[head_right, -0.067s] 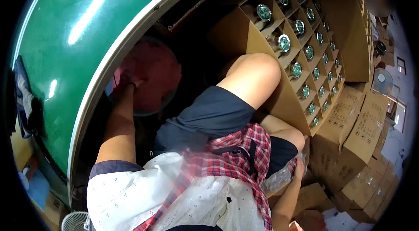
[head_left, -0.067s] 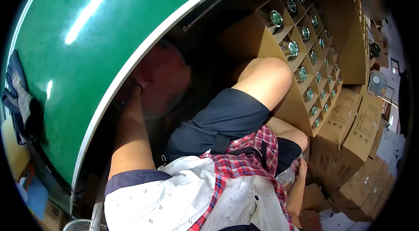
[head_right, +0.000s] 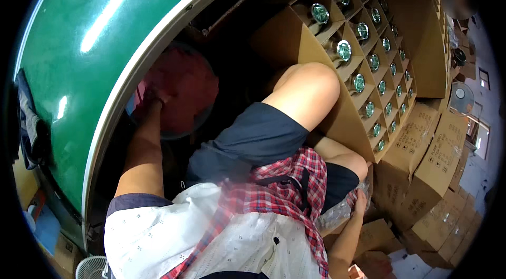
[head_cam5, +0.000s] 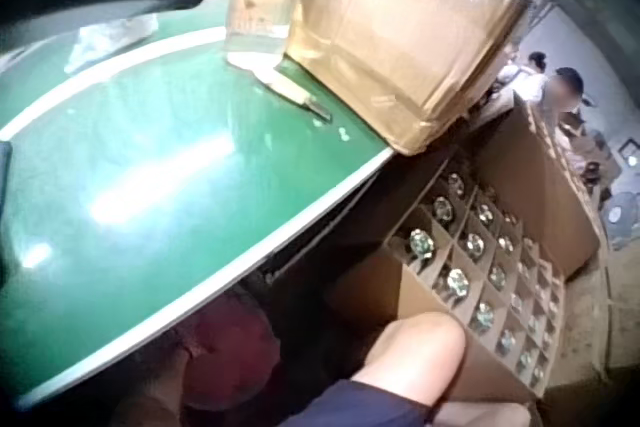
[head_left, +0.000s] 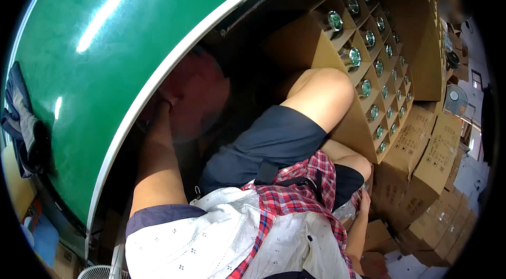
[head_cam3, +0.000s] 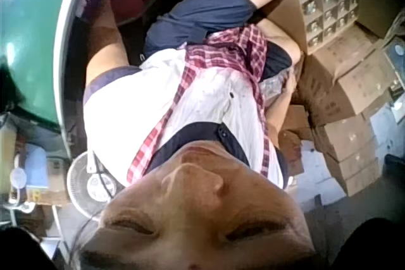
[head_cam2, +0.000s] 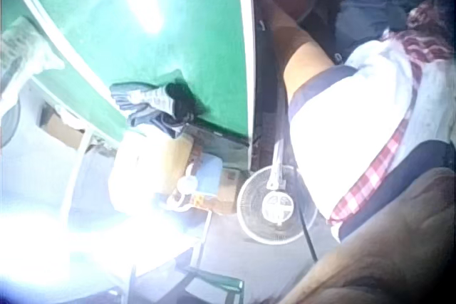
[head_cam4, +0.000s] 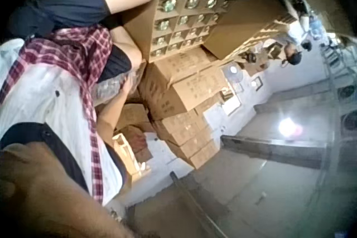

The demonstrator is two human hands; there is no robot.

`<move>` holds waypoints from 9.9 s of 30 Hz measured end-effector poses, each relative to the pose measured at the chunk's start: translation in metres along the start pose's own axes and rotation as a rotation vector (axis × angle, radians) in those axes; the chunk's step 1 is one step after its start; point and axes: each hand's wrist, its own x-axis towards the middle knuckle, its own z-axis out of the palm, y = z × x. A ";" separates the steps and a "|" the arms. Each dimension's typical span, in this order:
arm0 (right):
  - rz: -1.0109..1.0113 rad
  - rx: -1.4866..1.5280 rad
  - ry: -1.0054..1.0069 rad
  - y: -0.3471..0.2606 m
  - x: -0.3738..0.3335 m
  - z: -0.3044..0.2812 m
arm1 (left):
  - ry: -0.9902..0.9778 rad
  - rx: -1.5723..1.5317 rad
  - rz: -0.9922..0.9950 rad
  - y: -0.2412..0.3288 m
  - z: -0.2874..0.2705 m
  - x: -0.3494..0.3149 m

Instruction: The person opens a cardboard box containing glass jars, then inserts folded pink paper pieces into each jar one by one. The person works from a seated position on the floor, handling the paper and jars directly with both hands.

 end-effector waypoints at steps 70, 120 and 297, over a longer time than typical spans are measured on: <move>-1.054 0.633 -0.456 -0.214 -0.094 0.121 | -1.010 -1.109 1.017 0.339 -0.151 -0.412; -0.689 0.567 -0.820 -0.214 0.069 0.054 | -1.204 -0.651 1.264 0.511 -0.072 -0.433; -0.744 0.430 -0.474 -0.283 0.144 0.045 | -0.893 -0.949 1.050 0.556 -0.071 -0.428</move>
